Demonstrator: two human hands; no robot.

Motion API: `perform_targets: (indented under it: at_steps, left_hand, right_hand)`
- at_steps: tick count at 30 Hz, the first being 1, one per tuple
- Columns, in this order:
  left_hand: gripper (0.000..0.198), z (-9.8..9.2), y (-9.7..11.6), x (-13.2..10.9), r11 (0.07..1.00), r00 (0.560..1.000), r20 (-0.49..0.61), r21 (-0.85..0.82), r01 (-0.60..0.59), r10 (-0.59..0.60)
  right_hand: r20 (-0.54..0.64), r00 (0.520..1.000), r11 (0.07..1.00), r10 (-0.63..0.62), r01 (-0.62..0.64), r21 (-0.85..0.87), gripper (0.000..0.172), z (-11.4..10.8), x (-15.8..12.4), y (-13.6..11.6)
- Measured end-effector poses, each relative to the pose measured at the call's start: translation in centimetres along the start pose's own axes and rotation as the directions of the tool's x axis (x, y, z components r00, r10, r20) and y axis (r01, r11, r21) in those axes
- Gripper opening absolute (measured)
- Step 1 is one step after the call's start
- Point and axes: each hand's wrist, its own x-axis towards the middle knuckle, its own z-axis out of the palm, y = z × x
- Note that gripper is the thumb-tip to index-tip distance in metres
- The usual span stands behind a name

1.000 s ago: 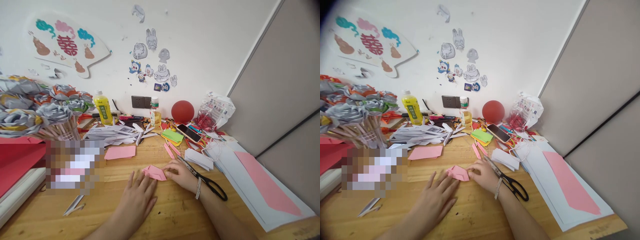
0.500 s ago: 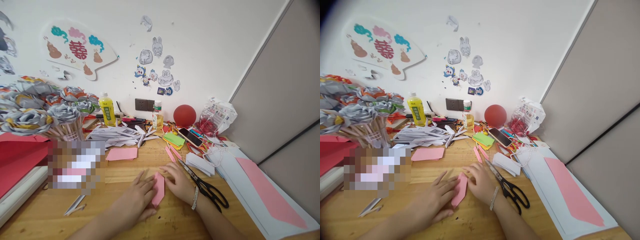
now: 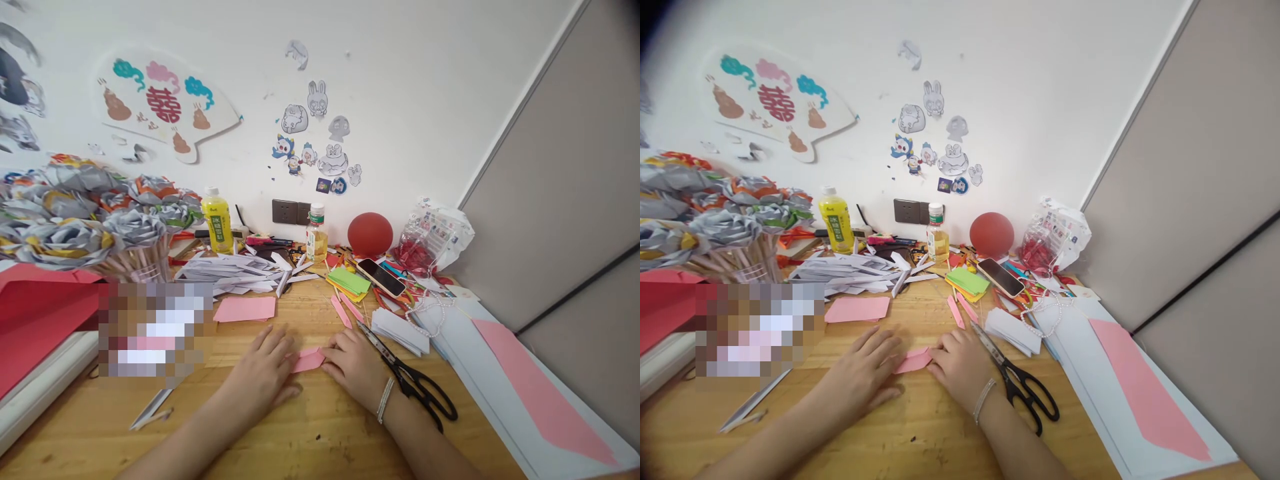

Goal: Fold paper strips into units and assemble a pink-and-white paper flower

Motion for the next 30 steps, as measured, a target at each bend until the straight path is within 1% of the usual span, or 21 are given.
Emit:
perform_targets:
  at_steps: [2,3,5,8,11,17,20,25,30]
  left_hand:
    - [0.017,0.1,0.0,0.1,0.998,1.0,0.02,0.054,0.019,-0.021]
    - [0.013,0.0,0.1,0.2,0.997,0.999,0.04,0.078,0.018,-0.021]
    - [0.017,-0.2,0.2,0.3,0.996,0.996,0.085,0.091,-0.004,-0.004]
    - [0.02,-0.4,0.2,0.3,1.0,0.993,0.119,0.015,0.012,-0.014]
    - [0.014,-0.4,0.1,0.2,0.998,0.989,0.138,-0.041,0.057,-0.051]
    - [0.018,-0.3,-0.3,0.2,0.998,0.985,0.168,-0.041,0.057,-0.049]
    - [0.022,-0.4,-0.4,0.3,0.995,0.986,0.16,-0.072,0.064,-0.051]
    - [0.022,-0.3,-0.4,0.2,0.986,0.979,0.18,-0.116,0.118,-0.096]
    - [0.023,-0.1,-0.5,0.0,0.971,0.974,0.186,-0.175,0.164,-0.131]
  right_hand:
    - [-0.018,0.998,0.994,-0.055,0.053,-0.097,0.006,0.4,0.1,-0.1]
    - [-0.027,0.996,0.987,-0.085,0.08,-0.143,0.007,0.5,0.1,-0.2]
    - [-0.035,0.989,0.97,-0.141,0.131,-0.207,0.011,0.8,0.1,-0.3]
    - [-0.022,0.982,0.955,-0.185,0.175,-0.238,0.016,0.9,0.1,-0.5]
    - [-0.026,0.985,0.96,-0.169,0.158,-0.232,0.016,1.0,0.1,-0.5]
    - [-0.035,0.993,0.978,-0.112,0.104,-0.181,0.012,0.7,0.3,-1.0]
    - [-0.019,0.994,0.984,-0.108,0.104,-0.141,0.011,0.5,0.3,-1.1]
    - [0.001,0.994,0.986,-0.105,0.104,-0.13,0.013,0.9,0.3,-1.1]
    - [0.0,0.996,0.991,-0.086,0.085,-0.107,0.008,0.7,0.4,-1.2]
